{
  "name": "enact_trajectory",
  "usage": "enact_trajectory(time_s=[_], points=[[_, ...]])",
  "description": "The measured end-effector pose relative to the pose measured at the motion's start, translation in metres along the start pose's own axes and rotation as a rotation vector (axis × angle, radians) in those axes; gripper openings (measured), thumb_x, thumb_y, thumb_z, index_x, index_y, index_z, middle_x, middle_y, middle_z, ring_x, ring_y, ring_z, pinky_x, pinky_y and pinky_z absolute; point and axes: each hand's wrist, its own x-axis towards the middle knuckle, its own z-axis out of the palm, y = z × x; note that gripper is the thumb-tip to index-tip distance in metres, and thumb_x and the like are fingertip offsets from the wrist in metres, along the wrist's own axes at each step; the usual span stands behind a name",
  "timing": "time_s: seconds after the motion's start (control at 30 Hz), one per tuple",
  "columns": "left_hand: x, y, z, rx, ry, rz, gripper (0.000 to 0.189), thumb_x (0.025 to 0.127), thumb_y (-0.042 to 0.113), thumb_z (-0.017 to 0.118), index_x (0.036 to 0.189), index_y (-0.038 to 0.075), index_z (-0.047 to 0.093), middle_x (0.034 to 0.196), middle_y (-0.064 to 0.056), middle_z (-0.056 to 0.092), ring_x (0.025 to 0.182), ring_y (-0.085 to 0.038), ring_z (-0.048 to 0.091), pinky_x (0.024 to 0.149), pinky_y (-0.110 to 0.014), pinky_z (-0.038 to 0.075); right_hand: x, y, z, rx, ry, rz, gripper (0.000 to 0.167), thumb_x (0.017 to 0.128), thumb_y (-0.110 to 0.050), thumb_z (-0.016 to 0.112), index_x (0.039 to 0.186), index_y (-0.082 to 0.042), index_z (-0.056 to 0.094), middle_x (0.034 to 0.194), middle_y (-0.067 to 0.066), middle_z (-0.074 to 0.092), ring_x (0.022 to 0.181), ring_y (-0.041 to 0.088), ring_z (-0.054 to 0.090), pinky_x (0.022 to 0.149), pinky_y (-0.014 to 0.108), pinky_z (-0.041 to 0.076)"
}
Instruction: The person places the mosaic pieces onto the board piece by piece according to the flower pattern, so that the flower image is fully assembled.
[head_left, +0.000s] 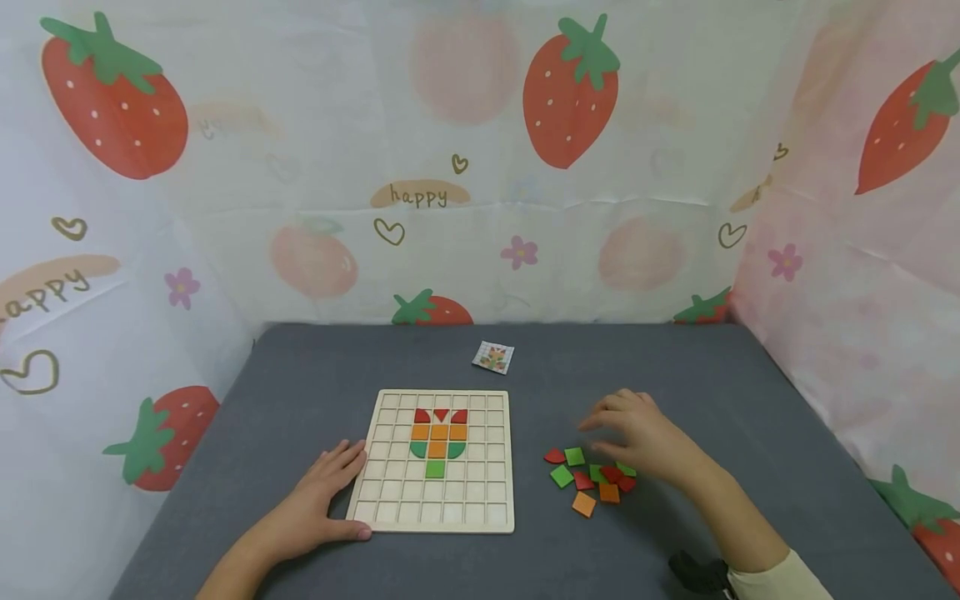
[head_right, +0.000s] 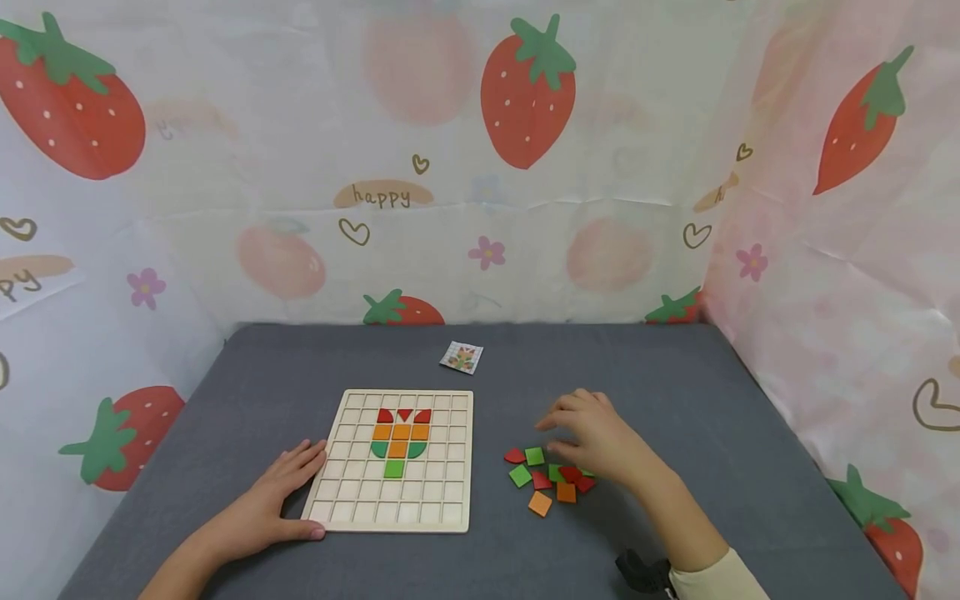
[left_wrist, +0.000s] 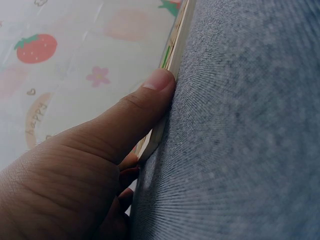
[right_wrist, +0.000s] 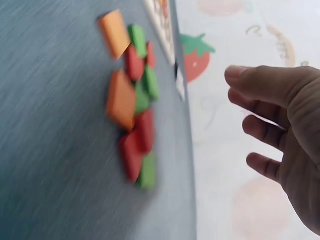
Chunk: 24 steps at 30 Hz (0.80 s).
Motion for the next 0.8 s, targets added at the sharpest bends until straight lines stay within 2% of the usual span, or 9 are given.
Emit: enact_trajectory(time_s=[0.1, 0.17, 0.37, 0.53, 0.67, 0.73, 0.8], points=[[0.000, -0.001, 0.001, 0.000, 0.004, 0.005, 0.116, 0.072, 0.064, 0.083, 0.161, 0.007, 0.034, 0.170, -0.008, 0.024, 0.158, -0.039, 0.010, 0.121, -0.016, -0.009, -0.012, 0.009, 0.002, 0.025, -0.034, 0.006, 0.031, 0.084, -0.020, 0.086, 0.114, -0.023, 0.077, 0.113, -0.011, 0.067, 0.106, 0.016, 0.056, 0.093, 0.051, 0.043], [0.000, -0.001, 0.001, -0.002, 0.004, 0.005, 0.116, 0.072, 0.063, 0.083, 0.161, 0.007, 0.033, 0.170, -0.008, 0.024, 0.158, -0.039, 0.010, 0.116, -0.011, -0.011, -0.019, 0.013, 0.004, 0.043, -0.045, 0.002, 0.031, 0.084, -0.020, 0.085, 0.115, -0.022, 0.077, 0.114, -0.011, 0.067, 0.107, 0.017, 0.057, 0.092, 0.051, 0.044], [0.000, 0.000, 0.001, -0.010, -0.004, -0.003, 0.116, 0.073, 0.063, 0.083, 0.161, 0.008, 0.033, 0.170, -0.008, 0.023, 0.158, -0.039, 0.009, 0.127, -0.030, -0.006, -0.032, 0.020, 0.012, 0.092, -0.097, 0.017, 0.032, 0.086, -0.023, 0.084, 0.117, -0.024, 0.076, 0.115, -0.014, 0.065, 0.110, 0.016, 0.056, 0.092, 0.049, 0.043], [-0.001, 0.000, 0.000, -0.013, -0.009, -0.007, 0.116, 0.073, 0.063, 0.083, 0.161, 0.008, 0.032, 0.170, -0.009, 0.023, 0.158, -0.039, 0.009, 0.126, -0.027, -0.007, -0.036, 0.024, 0.017, 0.112, -0.127, 0.023, 0.033, 0.087, -0.021, 0.083, 0.119, -0.025, 0.076, 0.117, -0.014, 0.065, 0.112, 0.017, 0.056, 0.093, 0.050, 0.043], [-0.001, 0.000, 0.000, -0.018, -0.009, -0.005, 0.114, 0.074, 0.061, 0.083, 0.161, 0.008, 0.032, 0.170, -0.010, 0.023, 0.158, -0.039, 0.008, 0.128, -0.039, -0.003, -0.038, 0.025, 0.020, 0.133, -0.136, 0.029, 0.034, 0.087, -0.021, 0.082, 0.120, -0.027, 0.075, 0.118, -0.015, 0.065, 0.112, 0.015, 0.055, 0.093, 0.048, 0.042], [-0.001, 0.000, -0.001, -0.016, -0.008, -0.005, 0.114, 0.074, 0.061, 0.083, 0.161, 0.008, 0.032, 0.170, -0.009, 0.023, 0.158, -0.039, 0.009, 0.128, -0.034, -0.004, -0.039, 0.025, 0.022, 0.136, -0.141, 0.031, 0.034, 0.088, -0.022, 0.082, 0.120, -0.028, 0.075, 0.117, -0.016, 0.065, 0.112, 0.014, 0.055, 0.093, 0.048, 0.041], [-0.001, 0.000, -0.001, -0.008, -0.004, 0.000, 0.114, 0.074, 0.061, 0.083, 0.161, 0.008, 0.032, 0.170, -0.009, 0.023, 0.158, -0.039, 0.009, 0.125, -0.023, -0.008, -0.040, 0.025, 0.023, 0.133, -0.147, 0.032, 0.034, 0.088, -0.022, 0.082, 0.120, -0.029, 0.075, 0.117, -0.017, 0.065, 0.112, 0.013, 0.055, 0.094, 0.048, 0.041]])
